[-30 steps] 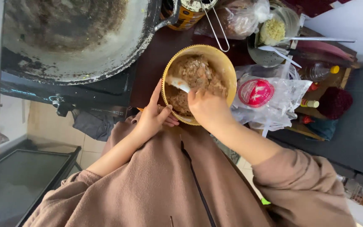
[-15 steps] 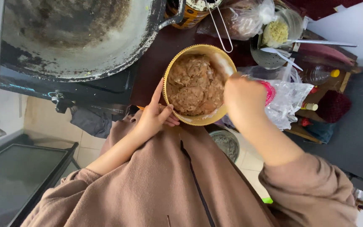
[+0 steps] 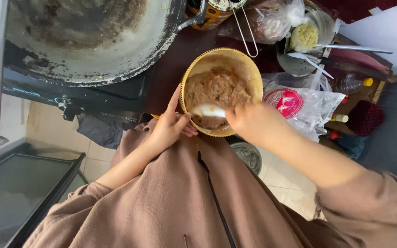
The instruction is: Mixing minced meat and carrots in a bowl using a spoon after retrieving ingredients from the refrigerator
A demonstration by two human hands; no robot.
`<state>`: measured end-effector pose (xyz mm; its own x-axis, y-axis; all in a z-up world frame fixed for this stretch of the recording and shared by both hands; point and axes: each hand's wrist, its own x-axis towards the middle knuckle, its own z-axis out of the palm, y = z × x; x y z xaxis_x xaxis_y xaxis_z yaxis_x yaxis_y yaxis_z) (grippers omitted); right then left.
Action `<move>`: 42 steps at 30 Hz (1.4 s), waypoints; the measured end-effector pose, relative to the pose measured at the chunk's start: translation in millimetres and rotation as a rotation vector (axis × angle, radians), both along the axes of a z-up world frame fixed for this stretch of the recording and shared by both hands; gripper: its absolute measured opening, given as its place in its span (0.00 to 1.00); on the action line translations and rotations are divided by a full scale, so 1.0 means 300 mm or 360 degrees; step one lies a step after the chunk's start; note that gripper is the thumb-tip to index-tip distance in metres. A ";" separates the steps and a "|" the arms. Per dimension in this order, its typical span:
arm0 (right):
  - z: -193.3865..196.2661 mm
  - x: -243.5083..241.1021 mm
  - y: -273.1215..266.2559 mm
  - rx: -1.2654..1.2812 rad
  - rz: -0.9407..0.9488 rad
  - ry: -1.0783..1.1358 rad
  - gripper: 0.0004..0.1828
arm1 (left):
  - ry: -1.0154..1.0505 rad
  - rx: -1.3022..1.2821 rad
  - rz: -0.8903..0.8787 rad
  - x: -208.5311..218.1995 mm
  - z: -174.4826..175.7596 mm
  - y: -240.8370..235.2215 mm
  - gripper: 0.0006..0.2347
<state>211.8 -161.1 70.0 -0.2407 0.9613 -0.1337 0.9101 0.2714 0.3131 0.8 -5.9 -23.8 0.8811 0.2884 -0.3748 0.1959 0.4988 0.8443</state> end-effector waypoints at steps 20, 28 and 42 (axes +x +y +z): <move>0.028 0.090 -0.011 -0.0264 -0.1284 -0.0282 0.10 | 0.0006 0.0087 -0.0029 0.019 0.056 0.026 0.31; 0.022 -0.021 0.117 -0.1112 -0.1813 0.0528 0.19 | 0.0008 0.0060 0.0036 0.019 0.038 0.006 0.32; 0.074 0.133 0.023 -0.0631 -0.2457 0.1769 0.07 | -0.0036 0.0056 -0.0066 0.009 0.029 0.020 0.31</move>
